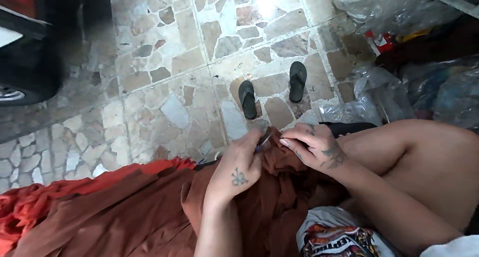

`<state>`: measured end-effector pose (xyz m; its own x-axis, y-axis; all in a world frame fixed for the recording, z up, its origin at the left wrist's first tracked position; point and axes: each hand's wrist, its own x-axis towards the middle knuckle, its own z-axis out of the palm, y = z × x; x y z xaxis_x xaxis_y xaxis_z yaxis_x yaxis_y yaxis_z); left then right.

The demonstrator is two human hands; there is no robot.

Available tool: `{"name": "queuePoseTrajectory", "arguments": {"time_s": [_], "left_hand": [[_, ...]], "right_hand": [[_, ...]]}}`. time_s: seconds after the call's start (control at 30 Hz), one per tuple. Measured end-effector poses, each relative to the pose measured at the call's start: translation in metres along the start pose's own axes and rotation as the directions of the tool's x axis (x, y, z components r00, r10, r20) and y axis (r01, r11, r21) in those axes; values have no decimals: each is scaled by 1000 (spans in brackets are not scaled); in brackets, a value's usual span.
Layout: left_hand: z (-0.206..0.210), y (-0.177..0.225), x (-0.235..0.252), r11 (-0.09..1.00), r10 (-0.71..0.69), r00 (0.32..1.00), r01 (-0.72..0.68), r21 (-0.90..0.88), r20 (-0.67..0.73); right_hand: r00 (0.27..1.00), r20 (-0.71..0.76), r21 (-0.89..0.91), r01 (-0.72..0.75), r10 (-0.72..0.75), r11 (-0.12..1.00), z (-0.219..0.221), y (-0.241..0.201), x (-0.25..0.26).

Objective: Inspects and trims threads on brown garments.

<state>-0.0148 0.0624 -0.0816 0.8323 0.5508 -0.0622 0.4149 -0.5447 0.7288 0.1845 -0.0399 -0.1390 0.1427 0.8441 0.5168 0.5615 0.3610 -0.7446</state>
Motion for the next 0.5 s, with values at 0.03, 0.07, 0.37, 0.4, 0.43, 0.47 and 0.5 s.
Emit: {"name": "queuePoseTrajectory", "arguments": {"time_s": [0.03,0.07,0.37,0.4,0.43,0.47,0.5], "left_hand": [[-4,-1,-1,990,37,998,-29,-141,57],[-6,-3,-1,949,77,994,-49,-310,79],[-1,-9,4,301,-23,997,-66,-951,-76],[-2,-9,3,270,-34,996,-73,-960,-85],[-4,-9,2,241,-50,994,-85,-967,-99],[-7,-10,1,213,-68,991,-102,-972,-119],[-9,-11,1,187,-83,987,-122,-975,-140]], "right_hand": [[1000,15,-15,3,-3,1000,0,2,-1],[999,33,-19,11,-10,1000,1,4,-2],[1000,-17,108,8,-6,994,22,-5,-5],[999,-32,103,-1,5,995,24,-5,-6],[999,-47,91,-9,13,996,25,-5,-7],[998,-60,76,-12,17,997,25,-3,-8],[997,-71,67,-9,14,998,25,-2,-8]]}}
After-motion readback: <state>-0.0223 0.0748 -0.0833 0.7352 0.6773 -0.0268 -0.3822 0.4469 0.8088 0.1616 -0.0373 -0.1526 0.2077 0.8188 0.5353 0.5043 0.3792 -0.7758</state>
